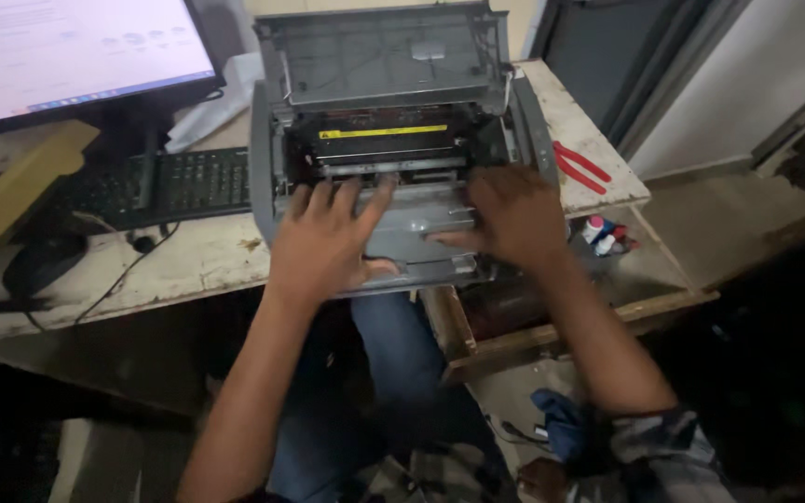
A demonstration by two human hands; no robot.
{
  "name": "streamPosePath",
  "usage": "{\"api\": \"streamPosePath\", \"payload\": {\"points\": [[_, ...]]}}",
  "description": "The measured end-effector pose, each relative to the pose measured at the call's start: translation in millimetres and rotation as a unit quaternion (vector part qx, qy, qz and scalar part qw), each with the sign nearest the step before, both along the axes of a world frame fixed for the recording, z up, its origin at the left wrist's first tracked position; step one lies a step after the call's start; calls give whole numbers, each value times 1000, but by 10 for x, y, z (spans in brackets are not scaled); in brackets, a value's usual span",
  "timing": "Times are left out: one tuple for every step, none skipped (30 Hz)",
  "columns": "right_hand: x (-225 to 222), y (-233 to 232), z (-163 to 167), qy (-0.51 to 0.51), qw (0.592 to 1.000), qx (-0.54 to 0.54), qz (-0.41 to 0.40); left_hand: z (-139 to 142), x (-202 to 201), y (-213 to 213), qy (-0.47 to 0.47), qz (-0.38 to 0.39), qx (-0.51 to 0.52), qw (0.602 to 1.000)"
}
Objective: The person disassembles a laser printer on a workbench. They open the top cover, remove the toner cartridge, and use a screwdriver to remove screws from the casing. The person then removes the front panel and continues to manipulate the internal components.
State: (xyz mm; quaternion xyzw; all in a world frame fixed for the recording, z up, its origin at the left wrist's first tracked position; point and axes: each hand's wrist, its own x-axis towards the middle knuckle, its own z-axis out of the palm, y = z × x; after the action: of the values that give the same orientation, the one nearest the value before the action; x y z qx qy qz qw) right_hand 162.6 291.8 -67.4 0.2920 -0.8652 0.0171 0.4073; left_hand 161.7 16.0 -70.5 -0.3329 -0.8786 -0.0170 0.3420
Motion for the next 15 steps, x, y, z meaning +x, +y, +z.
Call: {"api": "streamPosePath", "payload": {"points": [[-58,-15,18,11,1000,3,5,44,-65,8,-14,4,4,1000],[-121,-27,42,21,1000,6,9,89,-137,8,-31,9,8,999],[-194,-38,71,20,1000,8,4,128,-212,4,-38,6,8,999],[-269,-47,103,19,1000,10,-1,160,-283,5,-47,3,6,999],[-340,-51,130,18,1000,11,-6,184,-350,1,-55,0,4,998],[-412,-48,164,17,1000,3,1,211,-417,-3,-44,-12,9,999],[-479,-36,195,17,1000,-5,8,233,-478,9,-33,-23,15,999],[-529,-24,214,13,1000,-13,16,246,-519,19,-25,-35,20,999],[-570,-11,226,14,1000,-2,14,261,-556,28,-19,-35,15,999],[-622,0,244,18,1000,8,12,295,-613,40,-9,-37,9,999],[-683,17,277,25,999,20,10,348,-684,59,3,-38,5,999],[-742,41,318,12,1000,16,22,404,-753,74,-48,-16,-18,999],[-796,62,357,-4,999,11,33,458,-817,76,-102,6,-42,994],[-874,69,406,-18,999,6,44,528,-904,67,-154,28,-67,985],[-985,68,480,-31,999,17,27,616,-1010,64,-131,17,-65,989]]}}
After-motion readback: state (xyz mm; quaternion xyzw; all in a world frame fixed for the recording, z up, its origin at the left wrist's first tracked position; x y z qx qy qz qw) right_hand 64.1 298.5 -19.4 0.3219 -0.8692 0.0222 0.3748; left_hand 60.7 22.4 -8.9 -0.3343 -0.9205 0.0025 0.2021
